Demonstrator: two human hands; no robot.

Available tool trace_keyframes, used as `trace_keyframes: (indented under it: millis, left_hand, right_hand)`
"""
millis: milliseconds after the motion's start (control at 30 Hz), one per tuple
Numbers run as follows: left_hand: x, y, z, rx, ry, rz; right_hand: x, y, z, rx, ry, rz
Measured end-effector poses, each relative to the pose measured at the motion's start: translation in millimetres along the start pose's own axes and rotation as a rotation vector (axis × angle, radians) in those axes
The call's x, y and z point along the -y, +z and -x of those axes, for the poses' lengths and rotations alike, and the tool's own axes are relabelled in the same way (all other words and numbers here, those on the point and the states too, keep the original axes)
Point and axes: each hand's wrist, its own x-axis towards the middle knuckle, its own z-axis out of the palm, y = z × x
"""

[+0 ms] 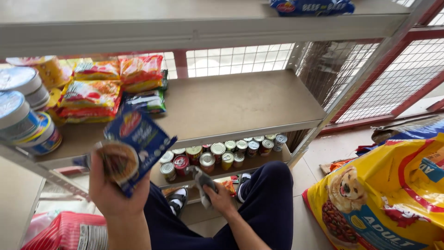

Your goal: Cleaning instant noodle packets with a cloth and organizing them onto store shelves.

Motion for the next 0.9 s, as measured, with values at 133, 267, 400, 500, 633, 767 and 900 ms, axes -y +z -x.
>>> trace_keyframes:
  millis: [133, 267, 400, 500, 633, 767, 900]
  left_hand:
    - [-0.8, -117.9, 38.1, 0.018, 0.046, 0.095]
    - [7.1, -184.3, 49.1, -0.146, 0.01, 0.05]
    - [13.3, -253.0, 60.4, -0.101, 0.017, -0.231]
    - [14.8, -233.9, 76.7, -0.112, -0.035, -0.136]
    - [19.4, -183.7, 76.6, -0.13, -0.085, 0.015]
    - [22.6, -222.3, 110.1, -0.027, -0.137, 0.168]
    - [32.0, -227.8, 93.9, 0.116, -0.125, 0.211]
  right_hand:
    - [95.5, -5.6, 22.2, 0.056, -0.094, -0.242]
    - [206.9, -2.8, 62.4, 0.089, -0.611, 0.008]
    - [250.5, 20.2, 95.1, 0.144, -0.914, 0.313]
    - [241.4, 33.4, 101.5, 0.311, -0.935, 0.589]
    - [223.0, 33.4, 82.5, 0.162, -0.968, 0.578]
    - [226.2, 34.4, 117.4, 0.237, -1.02, 0.636]
    - [214.8, 39.1, 107.4, 0.198, -1.154, 0.629]
